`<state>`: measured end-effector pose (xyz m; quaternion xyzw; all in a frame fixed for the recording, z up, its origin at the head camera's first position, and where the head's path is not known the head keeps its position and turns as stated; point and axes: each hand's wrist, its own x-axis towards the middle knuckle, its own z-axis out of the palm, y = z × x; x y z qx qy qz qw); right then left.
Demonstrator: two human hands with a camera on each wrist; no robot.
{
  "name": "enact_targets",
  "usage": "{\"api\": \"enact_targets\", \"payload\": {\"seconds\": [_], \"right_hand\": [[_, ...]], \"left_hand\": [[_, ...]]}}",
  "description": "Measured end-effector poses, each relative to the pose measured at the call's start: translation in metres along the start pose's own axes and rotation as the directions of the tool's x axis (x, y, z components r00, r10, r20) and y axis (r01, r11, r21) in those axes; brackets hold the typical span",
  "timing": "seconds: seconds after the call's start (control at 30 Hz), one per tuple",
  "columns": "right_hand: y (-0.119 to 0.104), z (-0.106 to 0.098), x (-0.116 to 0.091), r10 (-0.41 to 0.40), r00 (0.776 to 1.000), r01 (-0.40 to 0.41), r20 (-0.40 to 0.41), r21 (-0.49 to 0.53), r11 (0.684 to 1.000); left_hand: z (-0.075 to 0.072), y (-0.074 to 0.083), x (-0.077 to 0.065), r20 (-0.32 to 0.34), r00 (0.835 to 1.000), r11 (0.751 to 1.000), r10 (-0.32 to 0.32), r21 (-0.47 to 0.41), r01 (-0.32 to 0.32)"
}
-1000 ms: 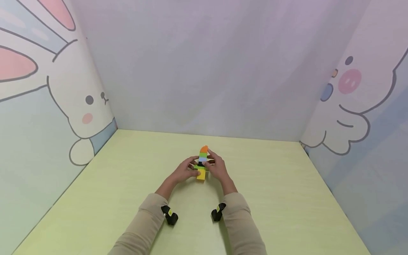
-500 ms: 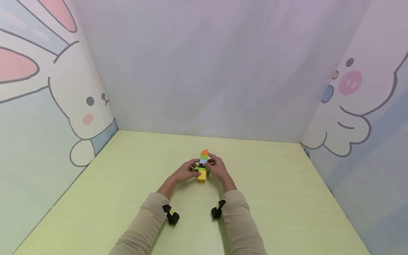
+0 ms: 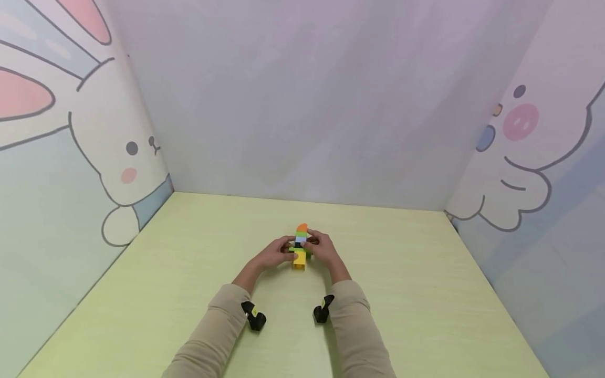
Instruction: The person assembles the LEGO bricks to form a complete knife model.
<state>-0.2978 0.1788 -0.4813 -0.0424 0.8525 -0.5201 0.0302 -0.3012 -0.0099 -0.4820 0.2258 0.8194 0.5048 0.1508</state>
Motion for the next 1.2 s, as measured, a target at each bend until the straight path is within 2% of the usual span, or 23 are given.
{"api": "enact_targets", "payload": {"seconds": [0.4,0.6,0.77,0.9,1.2], "right_hand": [[0.004,-0.002,-0.001,0.006,1.000,-0.006,-0.007,-0.021,1.000],[0.002,-0.005,-0.010,-0.011,0.999,0.012,-0.034,0.018,1.000],[0.001,-0.017,-0.027,-0.028,0.996,0.027,-0.086,-0.014,1.000],[0.000,-0.029,-0.041,-0.057,0.990,0.049,-0.126,-0.064,0.997],[-0.002,-0.052,-0.068,-0.188,0.974,0.162,-0.130,-0.186,0.969]], "left_hand": [[0.001,0.002,0.000,0.005,1.000,1.000,-0.005,-0.017,0.005],[-0.006,-0.002,-0.008,-0.049,0.997,0.996,-0.055,-0.074,0.051],[-0.013,-0.004,-0.026,-0.083,0.995,0.997,-0.057,-0.061,0.052],[-0.018,-0.001,-0.041,-0.109,0.994,1.000,-0.022,-0.018,0.020],[-0.024,0.007,-0.076,-0.140,0.990,0.999,0.035,0.042,-0.030]]}}
